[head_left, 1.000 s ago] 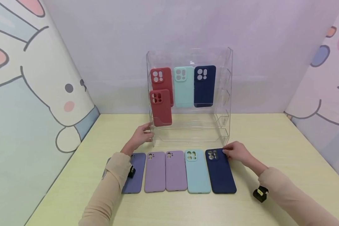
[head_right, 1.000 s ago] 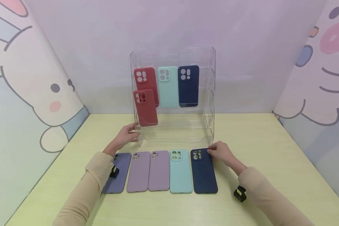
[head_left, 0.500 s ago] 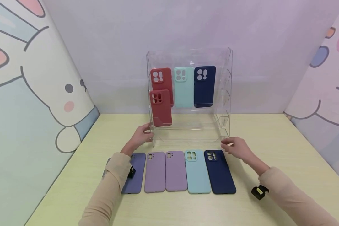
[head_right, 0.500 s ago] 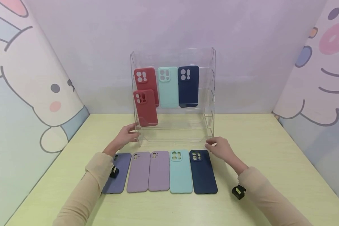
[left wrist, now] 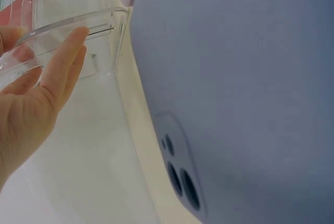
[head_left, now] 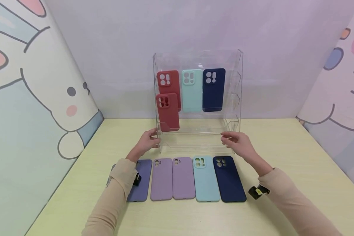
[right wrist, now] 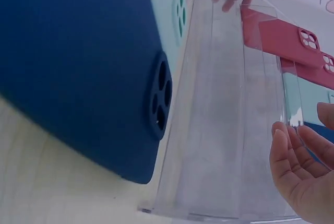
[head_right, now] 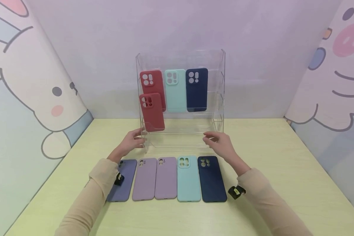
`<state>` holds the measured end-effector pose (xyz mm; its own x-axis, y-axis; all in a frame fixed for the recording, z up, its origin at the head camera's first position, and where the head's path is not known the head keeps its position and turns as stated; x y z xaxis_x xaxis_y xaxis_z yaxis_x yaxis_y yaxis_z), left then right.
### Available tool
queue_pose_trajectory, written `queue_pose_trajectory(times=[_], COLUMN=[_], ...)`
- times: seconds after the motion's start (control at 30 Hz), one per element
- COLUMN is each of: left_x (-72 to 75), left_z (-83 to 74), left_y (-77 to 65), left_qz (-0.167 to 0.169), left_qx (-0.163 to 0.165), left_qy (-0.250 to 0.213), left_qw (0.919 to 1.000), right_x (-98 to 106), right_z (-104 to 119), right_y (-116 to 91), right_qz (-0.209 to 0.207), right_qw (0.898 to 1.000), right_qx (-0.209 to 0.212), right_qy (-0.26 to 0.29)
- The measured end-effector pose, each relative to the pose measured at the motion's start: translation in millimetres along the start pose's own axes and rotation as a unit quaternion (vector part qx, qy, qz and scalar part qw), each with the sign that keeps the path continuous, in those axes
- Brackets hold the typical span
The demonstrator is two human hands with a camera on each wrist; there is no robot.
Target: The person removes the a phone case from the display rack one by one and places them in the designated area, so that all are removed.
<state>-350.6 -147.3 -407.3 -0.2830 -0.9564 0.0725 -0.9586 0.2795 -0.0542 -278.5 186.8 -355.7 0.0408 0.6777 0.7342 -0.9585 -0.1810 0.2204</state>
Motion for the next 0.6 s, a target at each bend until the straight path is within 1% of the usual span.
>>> queue_pose_trajectory(times=[0.17, 0.3, 0.5, 0.6], left_x=[-0.1, -1.5, -8.4, -10.5], left_z=[-0.8, -3.6, -20.1, -24.2], left_y=[-0.6, -2.2, -13.0, -16.2], left_qz=[0.007, 0.010, 0.023, 0.024], left_qx=[-0.002, 0.003, 0.006, 0.009], left_qy=[-0.002, -0.008, -0.015, -0.012], left_qw=[1.0000, 0.9999, 0.9996, 0.9996], right_x=[-1, -3, -3, -3], right_z=[18, 28, 41, 49], right_y=[11, 20, 36, 44], right_qz=[-0.011, -0.016, -0.028, -0.035], right_qw=[1.000, 0.999, 0.998, 0.997], right_qx=[0.008, 0.019, 0.024, 0.027], right_qy=[0.020, 0.029, 0.053, 0.064])
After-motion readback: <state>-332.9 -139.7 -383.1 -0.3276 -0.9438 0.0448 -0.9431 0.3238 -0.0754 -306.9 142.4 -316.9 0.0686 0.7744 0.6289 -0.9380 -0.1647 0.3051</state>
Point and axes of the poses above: each hand's wrist, its own y-axis towards the middle knuckle, its own x-axis out of the back of the hand, z = x × y, the point moved 7 cm from there along y, towards the middle knuckle, and after that the axes turned 15 degrees about -y, right-handed, at the moved point
